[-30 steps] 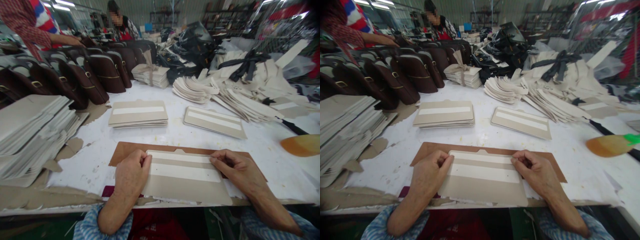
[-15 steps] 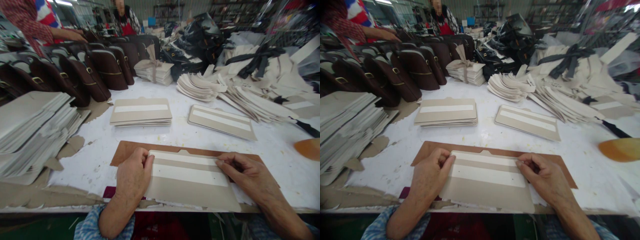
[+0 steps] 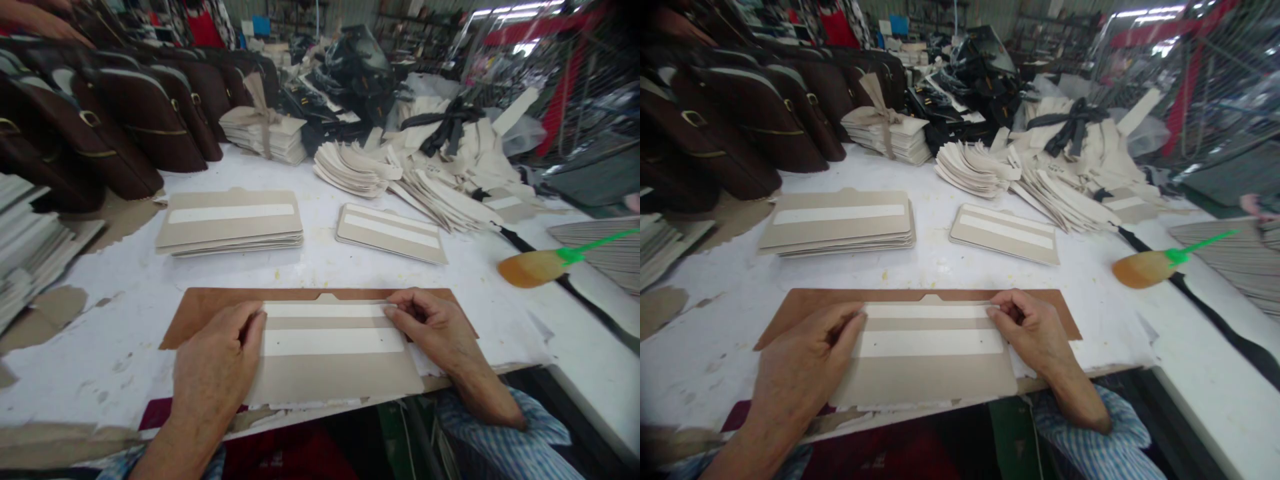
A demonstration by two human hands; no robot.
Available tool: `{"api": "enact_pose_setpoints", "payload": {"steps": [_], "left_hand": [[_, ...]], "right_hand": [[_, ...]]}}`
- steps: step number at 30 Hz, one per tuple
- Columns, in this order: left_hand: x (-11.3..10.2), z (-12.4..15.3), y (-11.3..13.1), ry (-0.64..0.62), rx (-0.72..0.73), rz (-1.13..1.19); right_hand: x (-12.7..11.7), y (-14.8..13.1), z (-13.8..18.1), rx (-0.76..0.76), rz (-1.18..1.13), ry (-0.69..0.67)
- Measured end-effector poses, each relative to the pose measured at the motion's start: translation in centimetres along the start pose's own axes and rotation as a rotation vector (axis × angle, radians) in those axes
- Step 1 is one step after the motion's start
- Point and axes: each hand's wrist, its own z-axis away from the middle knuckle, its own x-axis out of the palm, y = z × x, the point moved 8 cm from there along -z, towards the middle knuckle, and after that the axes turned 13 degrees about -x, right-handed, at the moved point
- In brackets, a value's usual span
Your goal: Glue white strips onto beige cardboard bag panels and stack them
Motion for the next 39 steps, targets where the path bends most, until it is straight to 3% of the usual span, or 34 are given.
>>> {"api": "enact_pose_setpoints", "payload": {"steps": [5,24,30,39], "left_hand": [[0.2,0.0,-0.1,0.053,0.089,-0.045],[0.6,-0.3,-0.9,0.045,0.121,-0.122],[0.9,-0.6,-1.4,0.025,0.101,-0.126],[0.7,-0.4,-1.0,0.053,0.044,-0.088]], "right_hand": [[0.1,-0.6,-0.3,-0.006,-0.022,0.026],[-0.2,-1.8,-0.7,-0.02,0.062,0.056],[-0.3,-2.4,-0.8,-0.079,0.088,0.048],[-0.3,-1.7,-0.8,0.005,0.071,0.032]]}}
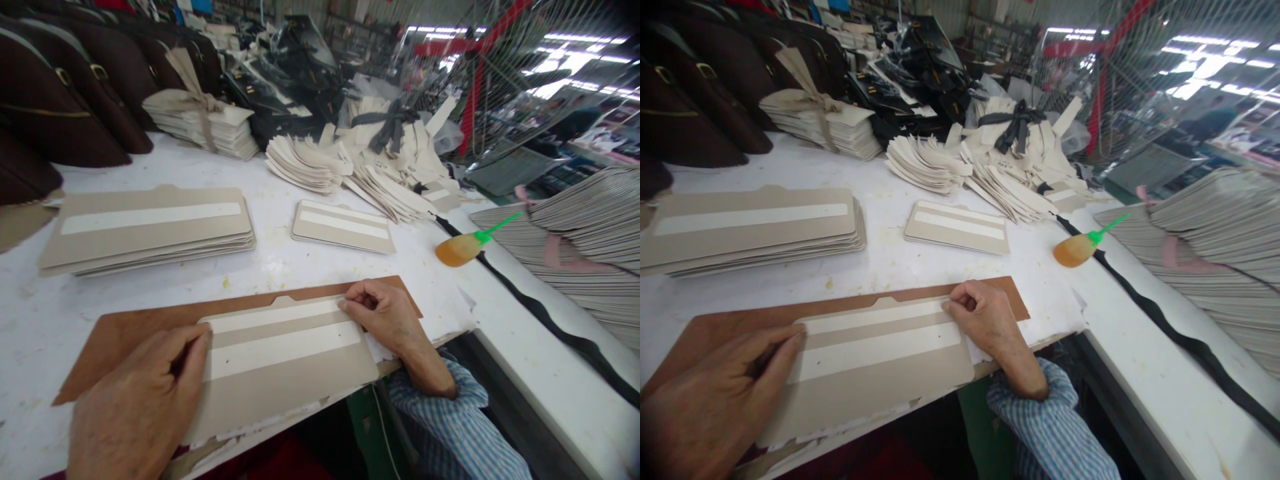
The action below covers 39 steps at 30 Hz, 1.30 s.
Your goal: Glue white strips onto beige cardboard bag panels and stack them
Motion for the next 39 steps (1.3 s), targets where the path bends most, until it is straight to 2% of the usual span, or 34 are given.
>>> {"api": "enact_pose_setpoints", "payload": {"steps": [10,15,17,20,21,23,25,26,27,29,31,34,36,39], "left_hand": [[0.9,-0.7,-1.4,-0.094,-0.049,-0.056],[0.5,-0.8,-0.5,-0.098,-0.017,-0.107],[0.3,-0.7,0.0,-0.102,0.009,-0.105],[-0.2,-0.4,0.6,-0.058,0.034,-0.052],[-0.8,-0.2,0.7,-0.01,0.04,-0.002],[-2.5,0.6,0.9,0.144,0.06,0.131],[-4.3,1.9,1.5,0.313,0.146,0.249],[-5.0,2.7,2.2,0.37,0.224,0.28],[-5.3,3.5,3.2,0.39,0.324,0.29],[-4.9,4.8,5.5,0.35,0.513,0.262],[-3.6,5.6,7.3,0.263,0.603,0.198],[-1.9,6.2,8.8,0.193,0.581,0.119],[-0.9,6.4,9.1,0.153,0.545,0.081],[0.3,6.4,9.1,0.073,0.49,0.044]], "right_hand": [[-0.2,-0.9,-0.3,-0.051,-0.001,-0.024],[0.1,-1.0,-0.6,-0.066,0.014,-0.01],[0.3,-0.6,-0.7,-0.029,-0.011,-0.02],[0.0,0.7,-0.3,0.093,-0.186,-0.034],[-0.8,1.0,0.0,0.124,-0.251,0.021],[-3.5,1.4,0.9,0.141,-0.32,0.248],[-6.0,0.8,2.4,0.099,-0.275,0.457],[-6.4,0.0,2.9,0.051,-0.221,0.48],[-6.2,-1.1,3.2,-0.019,-0.159,0.441],[-4.2,-4.1,3.4,-0.221,-0.035,0.284],[-1.5,-6.9,3.6,-0.443,0.073,0.156],[2.1,-9.0,3.7,-0.637,0.213,0.066],[3.8,-9.1,3.5,-0.681,0.304,0.011],[5.2,-8.7,3.3,-0.717,0.414,-0.019]]}}
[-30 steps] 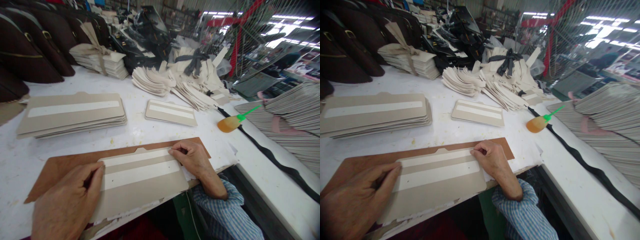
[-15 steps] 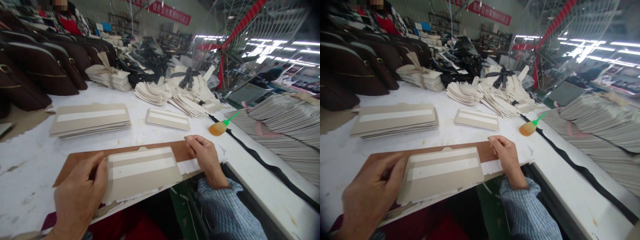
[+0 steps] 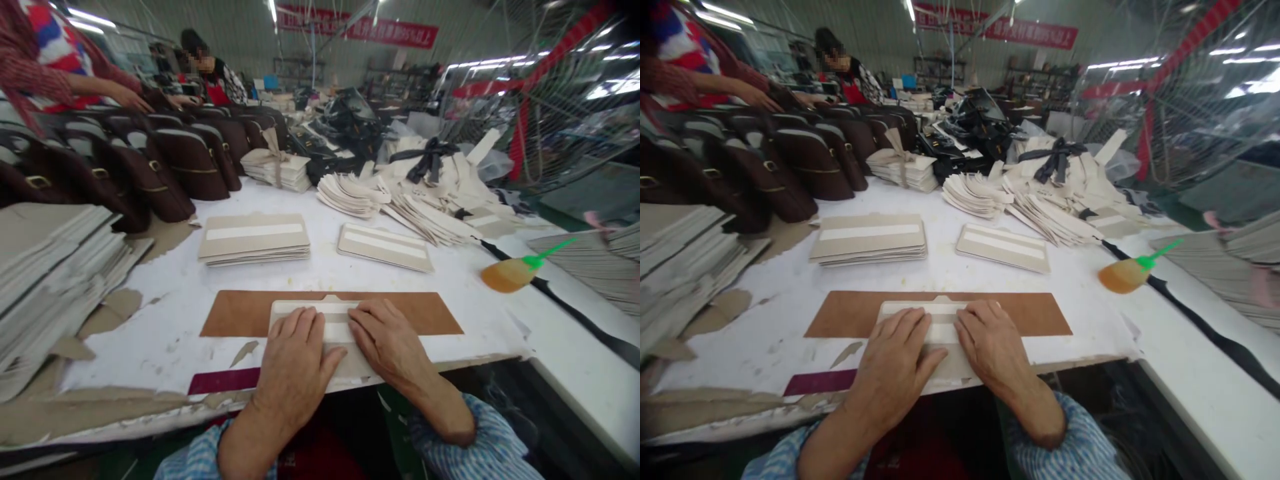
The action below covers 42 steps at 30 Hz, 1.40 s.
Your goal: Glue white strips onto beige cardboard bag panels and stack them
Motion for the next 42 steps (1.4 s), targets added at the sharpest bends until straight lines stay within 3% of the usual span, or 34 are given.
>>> {"api": "enact_pose_setpoints", "payload": {"steps": [4,17,25,31,37,42], "left_hand": [[0.4,0.1,-0.1,-0.038,-0.022,0.024],[0.3,0.5,0.1,0.004,-0.003,0.064],[0.0,0.6,0.1,0.041,0.005,0.061],[0.3,0.3,-0.1,0.002,0.002,0.079],[0.4,-0.4,-0.1,-0.036,-0.003,0.073],[0.1,-0.5,-0.2,0.001,-0.016,0.046]], "right_hand": [[0.4,0.0,0.2,-0.028,0.044,0.001],[0.5,-0.3,0.6,-0.083,0.038,-0.024],[0.9,-0.1,1.0,-0.057,0.03,-0.048],[0.5,-0.1,0.6,-0.036,0.047,-0.024],[1.0,-0.2,0.0,0.015,0.087,-0.151],[0.6,-0.1,-0.2,0.062,0.16,-0.148]]}}
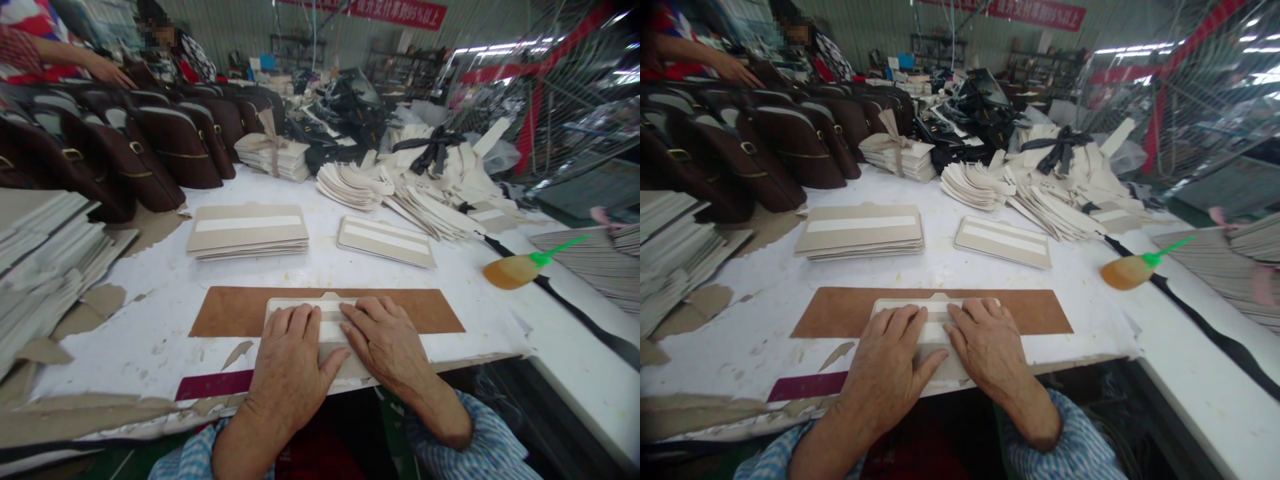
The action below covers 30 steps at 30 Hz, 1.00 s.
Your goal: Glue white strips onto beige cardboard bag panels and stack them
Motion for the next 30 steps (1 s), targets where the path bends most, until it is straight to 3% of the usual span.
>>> {"api": "enact_pose_setpoints", "payload": {"steps": [8,15,18,23,30], "left_hand": [[-0.1,0.1,-0.4,0.07,-0.004,0.055],[-1.3,0.2,-2.4,0.116,-0.063,0.214],[-2.2,1.3,-4.4,0.188,-0.138,0.169],[-1.0,3.1,-5.9,0.158,-0.169,0.042],[-0.8,2.9,-7.4,0.147,-0.274,0.32]], "right_hand": [[-1.0,3.2,2.7,0.122,0.086,0.016],[-2.4,7.5,6.8,0.28,-0.047,0.178],[-2.5,6.3,7.8,0.274,-0.056,0.245],[-1.5,2.7,6.7,0.223,-0.095,0.241],[1.0,5.4,5.9,0.538,-0.456,0.28]]}}
